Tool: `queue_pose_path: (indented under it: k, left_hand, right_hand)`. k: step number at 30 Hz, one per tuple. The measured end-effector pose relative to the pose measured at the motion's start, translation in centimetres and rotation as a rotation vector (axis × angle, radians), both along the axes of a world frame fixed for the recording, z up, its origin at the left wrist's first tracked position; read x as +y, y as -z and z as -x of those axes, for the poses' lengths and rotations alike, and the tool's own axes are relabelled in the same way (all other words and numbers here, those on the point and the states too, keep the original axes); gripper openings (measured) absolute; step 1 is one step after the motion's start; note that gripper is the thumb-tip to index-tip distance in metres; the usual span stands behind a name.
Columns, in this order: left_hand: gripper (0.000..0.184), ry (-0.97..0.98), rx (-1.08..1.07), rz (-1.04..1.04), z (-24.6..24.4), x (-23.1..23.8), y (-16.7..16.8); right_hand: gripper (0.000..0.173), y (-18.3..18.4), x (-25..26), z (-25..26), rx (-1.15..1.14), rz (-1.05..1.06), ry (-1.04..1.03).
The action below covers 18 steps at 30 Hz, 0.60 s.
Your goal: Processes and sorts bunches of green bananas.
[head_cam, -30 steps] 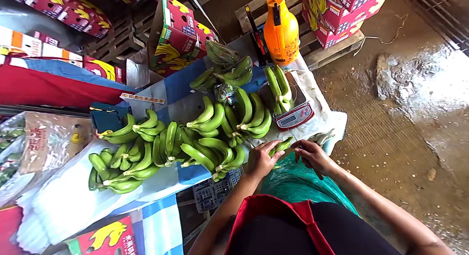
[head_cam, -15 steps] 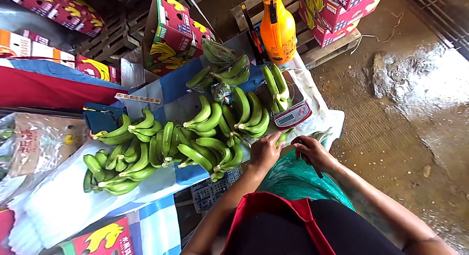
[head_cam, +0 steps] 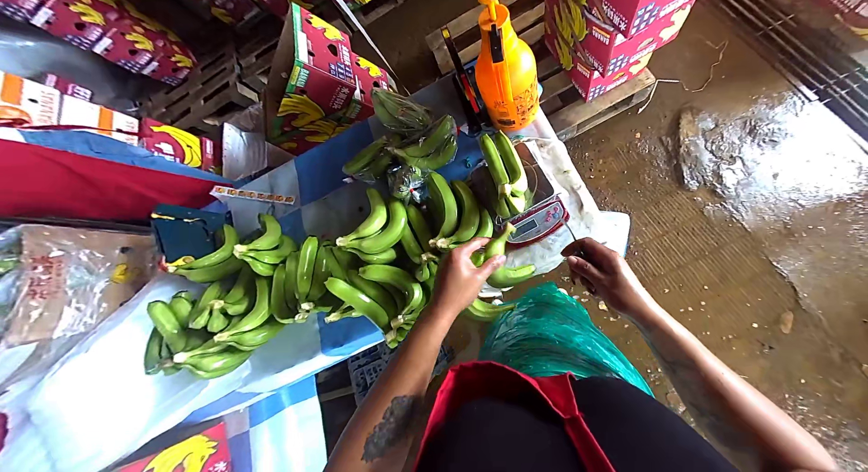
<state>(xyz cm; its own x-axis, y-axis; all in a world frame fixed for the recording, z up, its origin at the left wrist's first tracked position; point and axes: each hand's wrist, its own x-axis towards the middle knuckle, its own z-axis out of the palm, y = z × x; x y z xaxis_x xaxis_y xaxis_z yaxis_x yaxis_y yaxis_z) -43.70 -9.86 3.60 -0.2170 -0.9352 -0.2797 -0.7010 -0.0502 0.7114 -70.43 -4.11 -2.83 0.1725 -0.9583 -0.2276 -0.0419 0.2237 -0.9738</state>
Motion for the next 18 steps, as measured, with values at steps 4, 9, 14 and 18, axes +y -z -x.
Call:
queue_pose_path:
  k: [4, 9, 14, 18]
  left_hand:
    - [0.030, -0.233, 0.185, 0.030, -1.9, 0.8, -0.9]
    - [0.025, -0.408, 0.300, 0.102, -3.4, 1.8, -0.7]
    - [0.027, -0.503, 0.356, 0.217, -3.8, 2.1, -1.7]
    - [0.029, -0.549, 0.437, 0.261, -4.5, 2.2, -2.1]
  right_hand:
    - [0.016, 1.1, -0.7, -0.8, 0.020, 0.007, -0.029]
    - [0.015, 1.1, -1.9, -1.9, 0.010, 0.040, -0.101]
    - [0.014, 0.4, -3.1, -2.7, 0.066, 0.118, -0.115]
    - [0.015, 0.4, -3.3, -2.7, 0.049, 0.134, -0.108]
